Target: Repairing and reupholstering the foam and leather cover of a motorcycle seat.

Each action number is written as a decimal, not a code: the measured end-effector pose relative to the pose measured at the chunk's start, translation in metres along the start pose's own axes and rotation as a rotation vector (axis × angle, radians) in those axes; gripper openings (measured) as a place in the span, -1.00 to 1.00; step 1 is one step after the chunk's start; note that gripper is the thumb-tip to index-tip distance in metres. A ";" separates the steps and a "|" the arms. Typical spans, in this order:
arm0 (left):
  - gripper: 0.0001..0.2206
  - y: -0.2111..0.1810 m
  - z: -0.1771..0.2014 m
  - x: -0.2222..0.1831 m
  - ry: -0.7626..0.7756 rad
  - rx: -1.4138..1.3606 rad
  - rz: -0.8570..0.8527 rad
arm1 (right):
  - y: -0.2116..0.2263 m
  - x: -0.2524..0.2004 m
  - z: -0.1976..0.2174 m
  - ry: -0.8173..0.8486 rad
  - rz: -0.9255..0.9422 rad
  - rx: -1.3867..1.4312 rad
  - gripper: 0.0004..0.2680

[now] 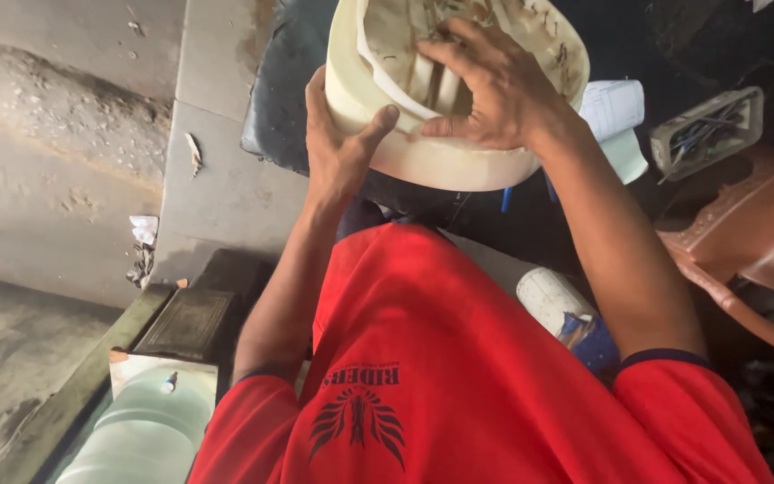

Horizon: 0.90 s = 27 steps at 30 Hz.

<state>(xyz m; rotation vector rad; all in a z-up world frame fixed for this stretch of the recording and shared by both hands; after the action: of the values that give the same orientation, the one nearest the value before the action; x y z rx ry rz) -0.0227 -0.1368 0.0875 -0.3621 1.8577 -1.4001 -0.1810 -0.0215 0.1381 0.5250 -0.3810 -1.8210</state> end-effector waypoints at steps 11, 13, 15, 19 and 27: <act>-0.21 -0.062 -0.010 -0.008 -0.085 0.752 -0.580 | -0.015 0.022 0.019 0.033 -0.071 0.108 -0.49; -0.24 -0.072 -0.027 -0.022 -0.052 0.907 -0.848 | -0.014 0.027 0.023 0.024 -0.078 0.107 -0.55; -0.26 -0.061 -0.056 -0.034 0.258 0.931 -1.006 | -0.011 0.036 0.023 0.065 -0.106 0.091 -0.56; -0.23 -0.069 -0.072 -0.031 0.392 0.979 -1.040 | -0.022 0.048 0.023 0.108 -0.110 0.050 -0.56; -0.41 -0.068 -0.098 -0.035 0.395 1.260 -1.217 | -0.036 0.060 0.021 0.182 -0.166 0.070 -0.58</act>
<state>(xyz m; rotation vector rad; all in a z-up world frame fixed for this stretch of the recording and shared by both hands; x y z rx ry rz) -0.0842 -0.0717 0.1736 -0.5696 0.4819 -3.2562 -0.2368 -0.0682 0.1273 0.7847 -0.2848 -1.9047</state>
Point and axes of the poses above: each hand's wrist, its own x-axis towards the middle knuckle, its own z-axis out of the back of the hand, y = z × x, the point moved 10 cm from there along x, towards the middle knuckle, and after that the axes turned 2 degrees about -y, right-handed, at the moved point
